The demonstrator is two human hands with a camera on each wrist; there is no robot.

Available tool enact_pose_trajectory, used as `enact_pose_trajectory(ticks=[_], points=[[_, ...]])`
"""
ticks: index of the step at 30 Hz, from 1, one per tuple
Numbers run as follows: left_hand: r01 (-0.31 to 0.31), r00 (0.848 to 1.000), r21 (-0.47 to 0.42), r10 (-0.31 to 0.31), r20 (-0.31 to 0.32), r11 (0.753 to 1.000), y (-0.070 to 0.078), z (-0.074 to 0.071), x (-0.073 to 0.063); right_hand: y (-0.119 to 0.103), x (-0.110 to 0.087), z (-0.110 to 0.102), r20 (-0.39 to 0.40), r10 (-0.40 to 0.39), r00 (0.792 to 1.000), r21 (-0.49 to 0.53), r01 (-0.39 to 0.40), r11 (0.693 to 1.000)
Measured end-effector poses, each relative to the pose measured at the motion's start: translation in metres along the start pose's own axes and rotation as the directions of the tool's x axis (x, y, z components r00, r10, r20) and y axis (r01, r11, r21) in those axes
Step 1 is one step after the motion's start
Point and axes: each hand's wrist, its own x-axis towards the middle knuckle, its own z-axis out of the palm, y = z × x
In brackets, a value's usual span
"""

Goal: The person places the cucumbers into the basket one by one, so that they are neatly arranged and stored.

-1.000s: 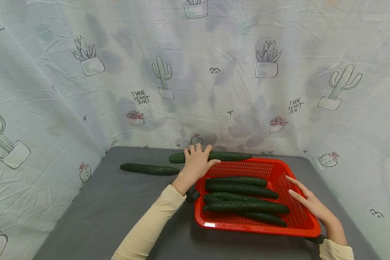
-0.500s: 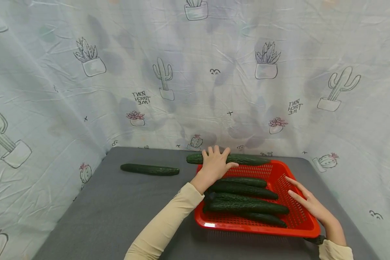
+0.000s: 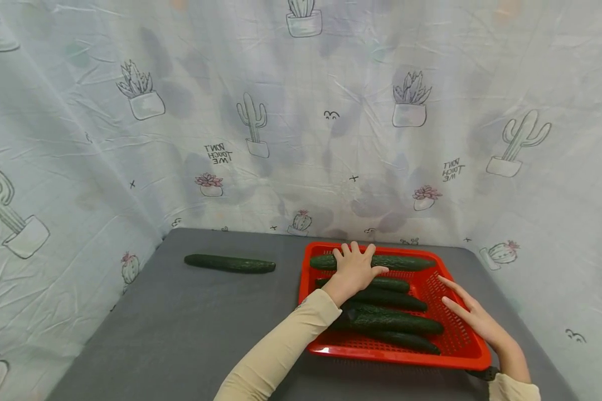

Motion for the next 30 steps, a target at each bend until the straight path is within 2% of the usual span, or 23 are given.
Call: enact_pose_trajectory(ticks=[5,14,23,30], points=[[0.031,0.999,-0.002,-0.031,0.044,1.0,0.005,0.01,0.004,-0.001,0.004,0.002,-0.002,-0.019,1.0,0.004,0.019,1.0],[0.032,0.998,0.051,-0.035,0.054,0.998,0.008,0.03,0.009,-0.001,0.003,0.001,0.004,-0.018,1.0,-0.016,0.018,1.0],[-0.026,0.999,0.17,0.021,0.032,0.985,0.013,0.046,0.004,0.002,0.001,-0.001,-0.005,-0.02,1.0,-0.017,0.019,1.0],[-0.055,0.997,0.224,0.043,0.058,0.973,0.013,0.05,0.002,0.003,0.0,0.0,-0.003,0.0,1.0,-0.017,0.0,1.0]])
